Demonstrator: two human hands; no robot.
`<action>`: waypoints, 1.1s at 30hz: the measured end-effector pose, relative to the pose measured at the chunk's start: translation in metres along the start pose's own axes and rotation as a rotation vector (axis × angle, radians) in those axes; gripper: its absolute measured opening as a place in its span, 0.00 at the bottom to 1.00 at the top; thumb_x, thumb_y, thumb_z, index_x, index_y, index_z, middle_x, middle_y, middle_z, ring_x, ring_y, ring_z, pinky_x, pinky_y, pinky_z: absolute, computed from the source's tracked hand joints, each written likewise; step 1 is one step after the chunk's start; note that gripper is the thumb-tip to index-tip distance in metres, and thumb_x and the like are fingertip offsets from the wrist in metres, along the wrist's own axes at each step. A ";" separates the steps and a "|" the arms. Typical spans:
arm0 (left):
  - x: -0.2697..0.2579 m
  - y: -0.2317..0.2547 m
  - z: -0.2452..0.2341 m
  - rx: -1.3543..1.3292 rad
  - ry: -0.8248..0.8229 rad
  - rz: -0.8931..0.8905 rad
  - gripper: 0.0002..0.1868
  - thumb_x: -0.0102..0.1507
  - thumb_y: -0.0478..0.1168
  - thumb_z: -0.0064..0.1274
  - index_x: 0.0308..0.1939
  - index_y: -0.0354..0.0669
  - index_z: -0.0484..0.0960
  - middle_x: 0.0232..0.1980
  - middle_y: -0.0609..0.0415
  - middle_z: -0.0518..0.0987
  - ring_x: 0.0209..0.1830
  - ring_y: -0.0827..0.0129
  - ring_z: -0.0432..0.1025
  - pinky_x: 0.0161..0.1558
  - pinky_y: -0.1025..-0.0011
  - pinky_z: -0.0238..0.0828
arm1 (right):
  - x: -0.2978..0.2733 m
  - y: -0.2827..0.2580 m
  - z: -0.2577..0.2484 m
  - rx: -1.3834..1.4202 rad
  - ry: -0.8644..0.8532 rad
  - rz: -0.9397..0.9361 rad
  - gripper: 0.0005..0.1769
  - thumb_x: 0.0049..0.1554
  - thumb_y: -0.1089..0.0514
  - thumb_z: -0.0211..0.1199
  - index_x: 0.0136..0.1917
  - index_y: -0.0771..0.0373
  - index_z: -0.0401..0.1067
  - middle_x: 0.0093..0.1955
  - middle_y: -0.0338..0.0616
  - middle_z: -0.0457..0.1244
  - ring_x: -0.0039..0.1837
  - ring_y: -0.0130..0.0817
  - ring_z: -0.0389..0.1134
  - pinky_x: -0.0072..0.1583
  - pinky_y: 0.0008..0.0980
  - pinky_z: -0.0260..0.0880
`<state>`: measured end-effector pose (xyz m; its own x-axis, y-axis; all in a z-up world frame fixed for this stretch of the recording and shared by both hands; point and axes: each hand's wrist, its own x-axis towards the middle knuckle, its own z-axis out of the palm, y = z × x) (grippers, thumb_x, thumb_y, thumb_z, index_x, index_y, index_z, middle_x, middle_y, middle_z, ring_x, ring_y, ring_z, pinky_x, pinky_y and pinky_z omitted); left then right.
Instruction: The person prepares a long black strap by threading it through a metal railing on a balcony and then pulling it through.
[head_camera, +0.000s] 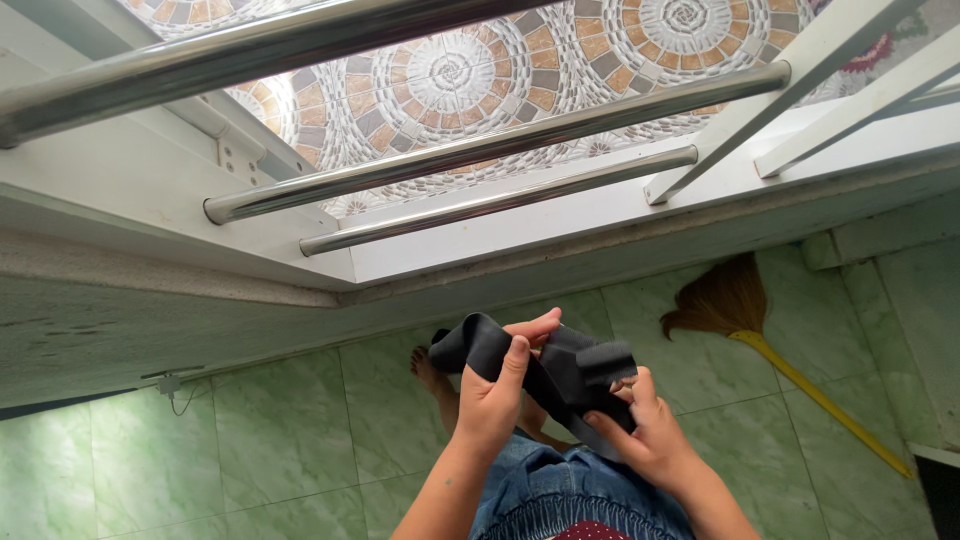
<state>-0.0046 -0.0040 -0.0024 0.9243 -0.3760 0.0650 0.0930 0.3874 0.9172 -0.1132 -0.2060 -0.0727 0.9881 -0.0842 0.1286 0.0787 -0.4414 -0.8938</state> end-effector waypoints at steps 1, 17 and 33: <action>0.000 -0.002 0.002 -0.029 0.034 -0.007 0.19 0.75 0.44 0.38 0.53 0.34 0.80 0.66 0.44 0.80 0.54 0.66 0.75 0.61 0.64 0.71 | 0.002 0.001 -0.003 -0.008 0.016 0.115 0.18 0.54 0.56 0.68 0.50 0.63 0.62 0.35 0.41 0.64 0.38 0.27 0.65 0.42 0.28 0.65; 0.011 0.015 -0.019 -0.227 0.448 0.148 0.20 0.77 0.49 0.39 0.35 0.41 0.69 0.21 0.60 0.62 0.19 0.74 0.58 0.25 0.72 0.61 | -0.011 0.087 -0.106 -0.224 0.851 0.198 0.26 0.78 0.55 0.56 0.38 0.65 0.61 0.31 0.34 0.51 0.36 0.20 0.49 0.39 0.27 0.48; -0.001 -0.023 0.042 -0.542 -0.082 -0.307 0.17 0.76 0.46 0.38 0.36 0.42 0.72 0.19 0.64 0.59 0.17 0.79 0.49 0.24 0.75 0.47 | 0.001 0.032 -0.074 0.118 -0.268 0.372 0.31 0.51 0.60 0.65 0.68 0.56 0.63 0.61 0.37 0.66 0.46 0.26 0.68 0.50 0.29 0.70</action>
<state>-0.0236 -0.0475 -0.0075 0.7964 -0.5928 -0.1201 0.5439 0.6151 0.5708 -0.1199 -0.2866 -0.0698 0.9501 0.0228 -0.3111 -0.2880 -0.3195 -0.9028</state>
